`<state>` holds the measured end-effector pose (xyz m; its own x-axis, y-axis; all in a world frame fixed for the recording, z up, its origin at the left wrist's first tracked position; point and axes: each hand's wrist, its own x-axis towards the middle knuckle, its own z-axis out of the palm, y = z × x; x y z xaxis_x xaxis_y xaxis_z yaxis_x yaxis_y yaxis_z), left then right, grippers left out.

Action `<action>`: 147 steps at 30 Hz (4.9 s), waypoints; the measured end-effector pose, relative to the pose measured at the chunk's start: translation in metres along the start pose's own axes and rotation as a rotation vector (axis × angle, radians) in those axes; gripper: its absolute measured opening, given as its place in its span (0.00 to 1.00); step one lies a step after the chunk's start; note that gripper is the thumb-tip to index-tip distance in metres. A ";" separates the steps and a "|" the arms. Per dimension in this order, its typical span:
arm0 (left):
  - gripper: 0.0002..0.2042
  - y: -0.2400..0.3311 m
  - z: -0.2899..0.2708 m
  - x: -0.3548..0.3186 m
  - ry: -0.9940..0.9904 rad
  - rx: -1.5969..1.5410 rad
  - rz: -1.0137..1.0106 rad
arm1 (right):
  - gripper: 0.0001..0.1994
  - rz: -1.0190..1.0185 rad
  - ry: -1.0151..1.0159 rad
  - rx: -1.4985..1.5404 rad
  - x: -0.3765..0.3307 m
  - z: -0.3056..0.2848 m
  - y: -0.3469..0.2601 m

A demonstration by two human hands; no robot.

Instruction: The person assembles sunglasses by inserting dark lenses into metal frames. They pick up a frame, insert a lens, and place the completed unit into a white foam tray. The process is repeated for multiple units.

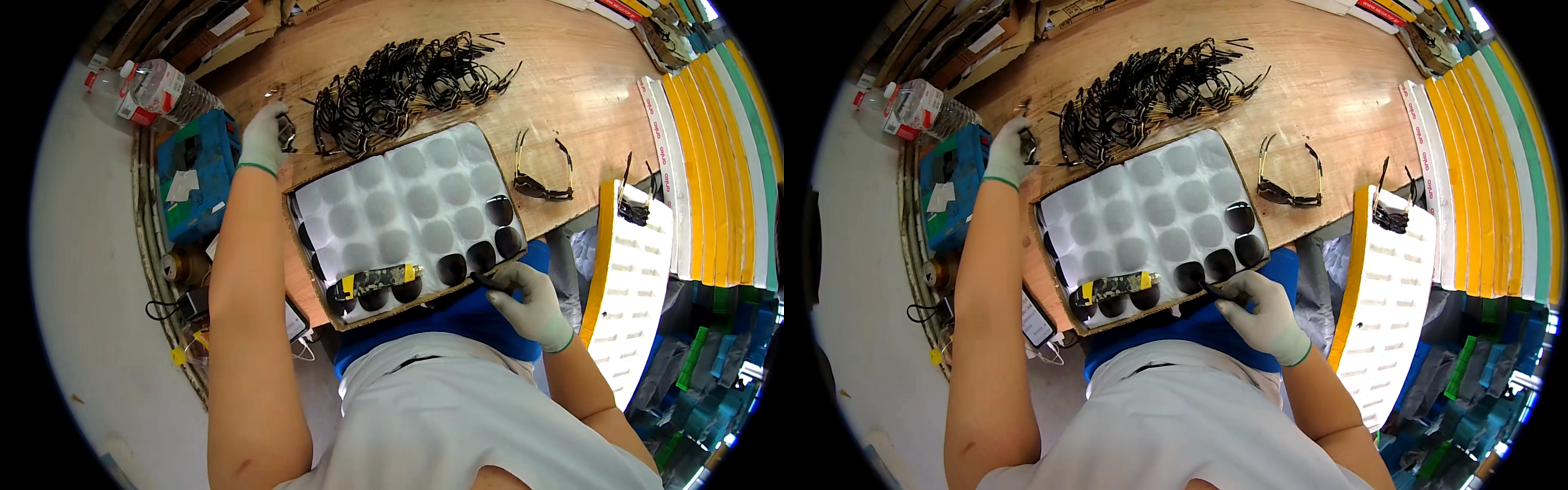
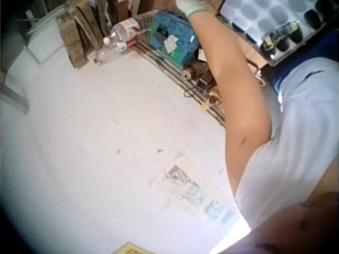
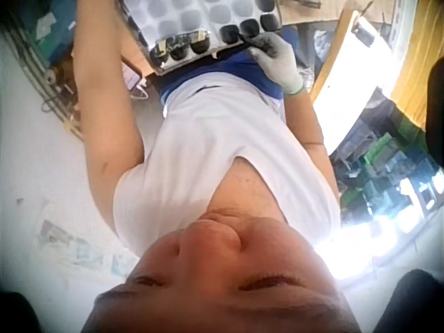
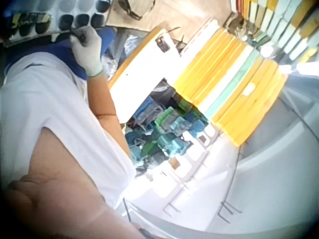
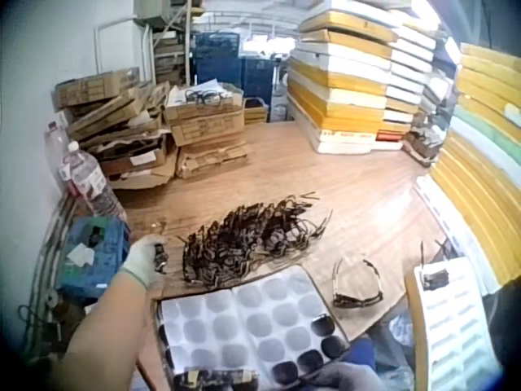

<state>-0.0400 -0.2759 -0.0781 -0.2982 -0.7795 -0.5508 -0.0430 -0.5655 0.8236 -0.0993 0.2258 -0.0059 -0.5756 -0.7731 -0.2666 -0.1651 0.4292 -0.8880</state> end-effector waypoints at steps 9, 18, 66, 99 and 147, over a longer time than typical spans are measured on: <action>0.10 0.021 -0.055 -0.202 -0.186 0.686 0.845 | 0.23 -0.011 -0.240 -0.141 -0.018 -0.040 -0.024; 0.15 -0.112 -0.073 -0.394 -0.639 0.768 0.704 | 0.21 -0.220 -0.204 0.684 -0.049 0.060 -0.062; 0.19 -0.078 -0.094 -0.421 -0.847 0.553 0.310 | 0.16 -0.149 -0.502 0.456 -0.063 0.044 -0.090; 0.24 -0.145 0.157 -0.261 -0.587 1.197 0.638 | 0.11 -0.412 0.023 -0.119 -0.075 -0.075 0.013; 0.17 -0.176 0.119 -0.221 -0.559 0.785 0.457 | 0.33 0.050 0.311 -0.451 0.020 -0.027 0.050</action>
<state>-0.0799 0.0277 -0.0854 -0.8281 -0.5268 -0.1915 -0.3594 0.2370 0.9026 -0.1408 0.2440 -0.0459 -0.7899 -0.6013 -0.1205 -0.4190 0.6727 -0.6099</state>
